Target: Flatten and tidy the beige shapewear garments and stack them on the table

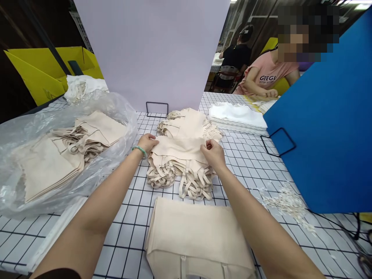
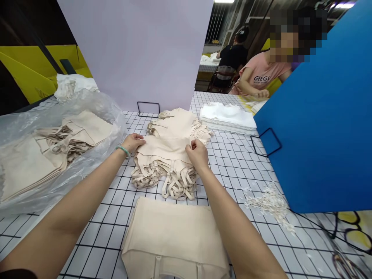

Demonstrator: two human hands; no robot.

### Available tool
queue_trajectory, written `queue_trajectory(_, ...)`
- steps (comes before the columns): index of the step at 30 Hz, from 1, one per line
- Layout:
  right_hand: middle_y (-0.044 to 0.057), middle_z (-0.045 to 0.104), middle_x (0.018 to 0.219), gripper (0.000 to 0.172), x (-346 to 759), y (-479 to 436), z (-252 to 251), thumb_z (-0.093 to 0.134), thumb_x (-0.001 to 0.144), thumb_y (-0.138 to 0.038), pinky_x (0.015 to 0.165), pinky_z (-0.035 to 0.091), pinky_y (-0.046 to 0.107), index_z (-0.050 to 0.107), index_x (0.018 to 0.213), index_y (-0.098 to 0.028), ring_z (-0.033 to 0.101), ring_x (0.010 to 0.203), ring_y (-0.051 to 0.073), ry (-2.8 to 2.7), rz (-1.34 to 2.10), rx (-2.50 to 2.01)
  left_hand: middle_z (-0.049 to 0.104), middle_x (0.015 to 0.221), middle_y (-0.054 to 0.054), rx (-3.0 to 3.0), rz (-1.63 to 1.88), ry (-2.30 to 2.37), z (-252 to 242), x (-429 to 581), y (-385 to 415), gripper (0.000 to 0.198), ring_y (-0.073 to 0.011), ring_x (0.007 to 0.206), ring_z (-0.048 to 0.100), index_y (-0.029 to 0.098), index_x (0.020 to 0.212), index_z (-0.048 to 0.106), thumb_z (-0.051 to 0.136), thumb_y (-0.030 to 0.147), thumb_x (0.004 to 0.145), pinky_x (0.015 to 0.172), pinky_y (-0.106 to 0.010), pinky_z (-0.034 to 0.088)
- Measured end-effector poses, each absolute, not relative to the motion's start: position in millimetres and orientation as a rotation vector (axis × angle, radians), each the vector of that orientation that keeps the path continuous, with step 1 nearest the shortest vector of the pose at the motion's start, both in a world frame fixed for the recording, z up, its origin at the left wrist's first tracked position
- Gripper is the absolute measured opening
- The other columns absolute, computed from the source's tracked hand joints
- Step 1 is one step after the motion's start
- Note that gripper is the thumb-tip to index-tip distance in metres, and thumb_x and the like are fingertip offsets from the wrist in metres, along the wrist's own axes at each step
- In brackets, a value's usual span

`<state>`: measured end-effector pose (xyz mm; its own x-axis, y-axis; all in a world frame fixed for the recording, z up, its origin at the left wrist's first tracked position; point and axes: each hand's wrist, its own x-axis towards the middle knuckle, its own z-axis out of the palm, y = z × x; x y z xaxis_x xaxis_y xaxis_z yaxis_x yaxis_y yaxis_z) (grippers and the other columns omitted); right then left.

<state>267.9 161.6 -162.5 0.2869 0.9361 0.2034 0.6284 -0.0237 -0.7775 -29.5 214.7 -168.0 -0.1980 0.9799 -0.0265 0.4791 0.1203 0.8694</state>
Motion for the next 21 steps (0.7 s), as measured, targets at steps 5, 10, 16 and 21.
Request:
queue_trajectory(5,0.001,0.061,0.071,0.023,261.5,160.0,-148.4,0.059,0.078,-0.045,0.064,0.044,0.03,0.06,0.079,-0.022,0.054,0.067,0.017,-1.46,0.529,-1.626,0.067,0.111,-0.009,1.609,1.113,1.808,-147.7,-17.3,203.8,0.029,-0.0347,0.123,0.054,0.02,0.087,0.066,0.073,0.01,0.061,0.11,-0.051,0.041)
queue_trajectory(10,0.0,0.061,0.083,0.023,239.0,150.3,-107.0,0.053,0.092,-0.046,0.074,0.048,0.029,0.058,0.091,-0.023,0.058,0.077,0.015,-1.693,0.385,-1.213,0.059,0.133,-0.004,2.25,0.999,1.221,-84.1,24.2,179.3,0.057,-0.0354,0.142,0.04,0.022,0.117,0.064,0.079,0.009,0.064,0.119,-0.057,0.031)
queue_trajectory(16,-0.001,0.055,0.089,0.016,216.6,129.4,-44.6,0.045,0.103,-0.035,0.091,0.052,0.034,0.051,0.098,-0.022,0.062,0.092,0.013,-1.78,0.177,-0.963,0.067,0.096,0.001,1.856,0.585,1.319,-16.3,27.7,157.6,0.016,-0.0239,0.106,0.07,0.002,0.093,0.068,0.066,0.002,0.077,0.087,-0.041,0.057)
queue_trajectory(21,0.002,0.053,0.117,0.03,234.1,114.4,-0.3,0.032,0.106,-0.044,0.106,0.046,0.038,0.053,0.111,-0.023,0.049,0.135,0.02,-1.794,0.28,-0.888,0.068,0.089,0.004,2.094,0.521,1.354,0.8,-5.5,122.5,0.027,-0.0278,0.12,0.061,-0.008,0.1,0.067,0.065,0.008,0.078,0.092,-0.041,0.046)
